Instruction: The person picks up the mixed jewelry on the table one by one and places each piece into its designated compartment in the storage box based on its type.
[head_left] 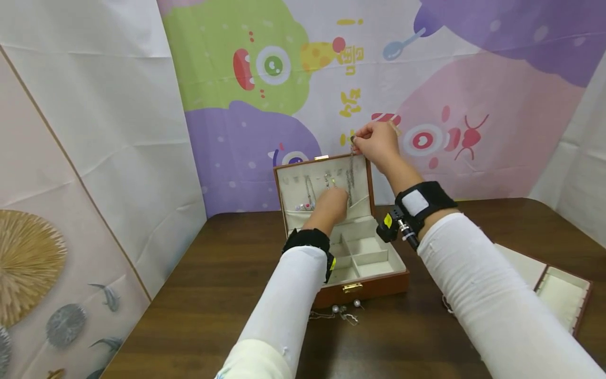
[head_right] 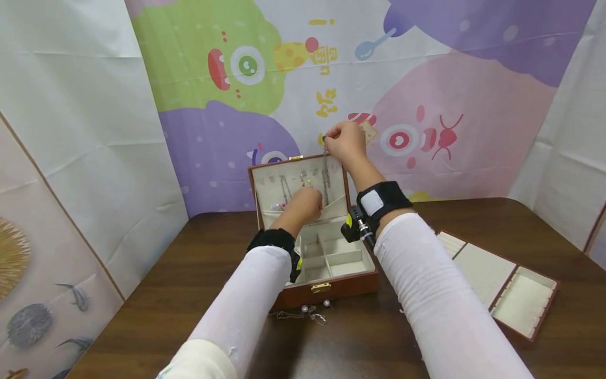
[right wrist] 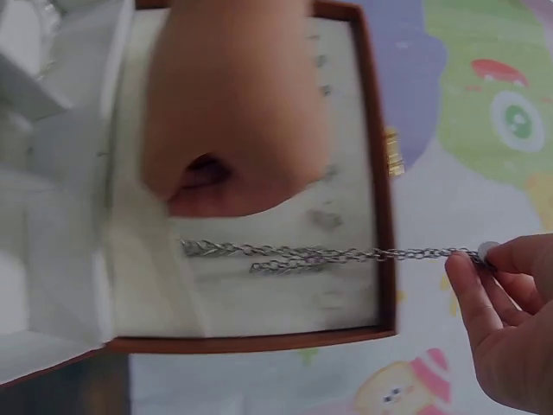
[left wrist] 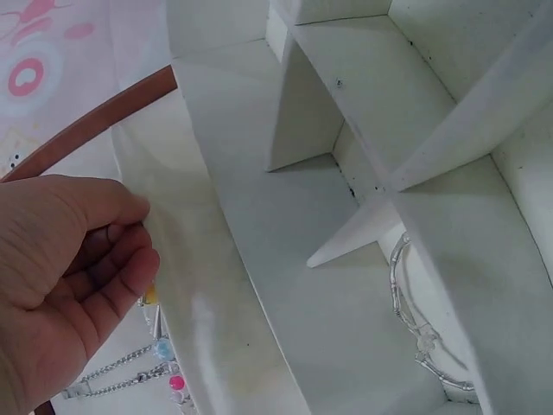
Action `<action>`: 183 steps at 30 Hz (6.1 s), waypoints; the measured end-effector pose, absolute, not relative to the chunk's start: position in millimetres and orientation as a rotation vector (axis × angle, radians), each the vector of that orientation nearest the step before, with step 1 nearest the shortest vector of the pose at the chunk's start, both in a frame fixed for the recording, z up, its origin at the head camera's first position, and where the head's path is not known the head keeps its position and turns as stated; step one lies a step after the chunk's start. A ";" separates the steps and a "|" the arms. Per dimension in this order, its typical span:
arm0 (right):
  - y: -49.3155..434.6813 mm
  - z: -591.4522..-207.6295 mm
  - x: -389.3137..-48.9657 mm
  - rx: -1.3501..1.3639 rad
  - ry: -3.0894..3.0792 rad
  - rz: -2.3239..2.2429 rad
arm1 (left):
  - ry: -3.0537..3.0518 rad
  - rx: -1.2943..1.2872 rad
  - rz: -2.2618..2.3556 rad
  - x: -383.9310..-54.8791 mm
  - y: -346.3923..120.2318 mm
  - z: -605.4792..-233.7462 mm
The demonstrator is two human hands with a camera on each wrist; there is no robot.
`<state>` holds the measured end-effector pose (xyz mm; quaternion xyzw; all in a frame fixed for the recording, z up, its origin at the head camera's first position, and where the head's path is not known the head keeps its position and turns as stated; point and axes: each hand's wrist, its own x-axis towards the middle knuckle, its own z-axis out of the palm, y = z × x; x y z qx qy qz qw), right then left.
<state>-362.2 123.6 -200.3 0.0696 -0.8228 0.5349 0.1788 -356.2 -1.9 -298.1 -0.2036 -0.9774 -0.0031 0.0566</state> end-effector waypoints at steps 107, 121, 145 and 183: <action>194.7 -342.0 -172.5 1.238 -2.413 0.682 | -2.650 -1.232 -0.234 -178.6 -92.7 -344.6; 197.9 -340.4 -173.5 1.320 -2.537 0.719 | -2.913 -1.212 0.254 -164.9 -75.8 -356.8; 200.6 -341.1 -173.0 1.433 -2.602 0.716 | -2.875 -1.105 0.283 -161.9 -77.7 -360.4; 205.8 -334.9 -174.5 1.377 -2.629 0.778 | -2.418 -1.113 -0.951 -166.7 -81.8 -334.8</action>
